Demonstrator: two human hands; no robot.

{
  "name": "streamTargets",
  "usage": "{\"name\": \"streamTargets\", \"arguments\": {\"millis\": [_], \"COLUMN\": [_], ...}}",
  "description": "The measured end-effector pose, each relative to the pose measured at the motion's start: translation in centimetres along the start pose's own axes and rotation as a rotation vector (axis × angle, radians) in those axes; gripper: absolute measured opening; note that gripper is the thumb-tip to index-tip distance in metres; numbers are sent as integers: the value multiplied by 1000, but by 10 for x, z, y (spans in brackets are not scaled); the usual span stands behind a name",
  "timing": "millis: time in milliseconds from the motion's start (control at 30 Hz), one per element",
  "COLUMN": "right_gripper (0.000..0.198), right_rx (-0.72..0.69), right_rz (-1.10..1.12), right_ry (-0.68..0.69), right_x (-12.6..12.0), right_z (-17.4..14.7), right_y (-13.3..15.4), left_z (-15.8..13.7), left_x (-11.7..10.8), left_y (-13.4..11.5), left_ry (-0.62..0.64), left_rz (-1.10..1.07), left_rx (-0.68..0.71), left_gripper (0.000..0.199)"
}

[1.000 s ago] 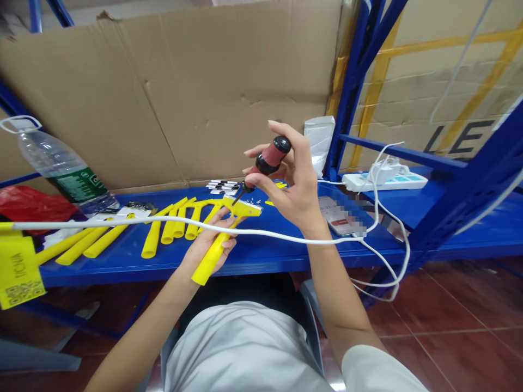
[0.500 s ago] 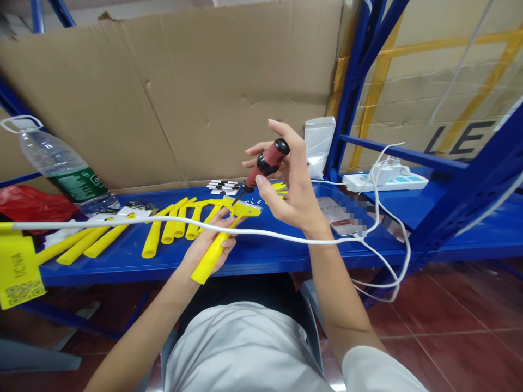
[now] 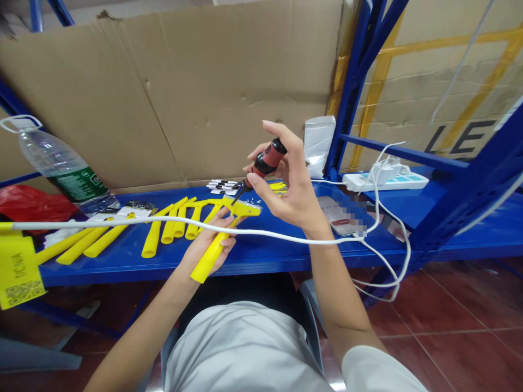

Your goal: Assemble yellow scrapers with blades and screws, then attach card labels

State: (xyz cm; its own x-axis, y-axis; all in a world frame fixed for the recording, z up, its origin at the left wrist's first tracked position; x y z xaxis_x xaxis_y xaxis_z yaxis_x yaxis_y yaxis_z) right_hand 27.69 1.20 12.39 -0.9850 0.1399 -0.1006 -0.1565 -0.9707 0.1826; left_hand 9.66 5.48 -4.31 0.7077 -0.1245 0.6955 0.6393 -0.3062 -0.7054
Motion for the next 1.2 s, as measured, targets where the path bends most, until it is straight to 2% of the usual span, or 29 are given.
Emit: {"name": "streamTargets", "arguments": {"millis": [200, 433, 667, 800, 933, 1133, 1200], "right_gripper": [81, 75, 74, 63, 61, 67, 66], "right_rx": [62, 11, 83, 7, -19, 5, 29], "right_rz": [-28, -95, 12, -72, -114, 56, 43], "right_ry": [16, -64, 59, -40, -122, 4, -7], "right_x": [2, -9, 2, -2, -7, 3, 2], "right_z": [-1, -1, 2, 2, 2, 5, 5], "right_y": [0, 3, 20, 25, 18, 17, 16], "left_z": [0, 0, 1, 0, 0, 2, 2], "left_x": [-1, 0, -1, 2, 1, -1, -1], "left_y": [0, 0, 0, -1, -1, 0, -1], "left_ry": [-12, 6, 4, 6, 14, 42, 31], "left_rz": [-8, 6, 1, 22, 32, 20, 17], "left_rx": [2, -3, -1, 1, 6, -9, -4], "left_gripper": [58, 60, 61, 67, 70, 65, 65]}}
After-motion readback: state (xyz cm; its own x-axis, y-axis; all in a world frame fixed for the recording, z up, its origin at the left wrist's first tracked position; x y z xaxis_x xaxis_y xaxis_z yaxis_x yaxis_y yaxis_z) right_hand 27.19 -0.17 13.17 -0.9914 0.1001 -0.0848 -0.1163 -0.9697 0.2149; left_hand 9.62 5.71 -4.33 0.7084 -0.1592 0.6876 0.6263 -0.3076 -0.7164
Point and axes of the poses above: each hand's wrist, its own z-axis towards the middle knuckle, its own x-axis out of the palm, y = z × x, the point moved 10 cm from there along z, towards the middle knuckle, and after that the axes turned 1 degree about z, right-handed, at the moved point
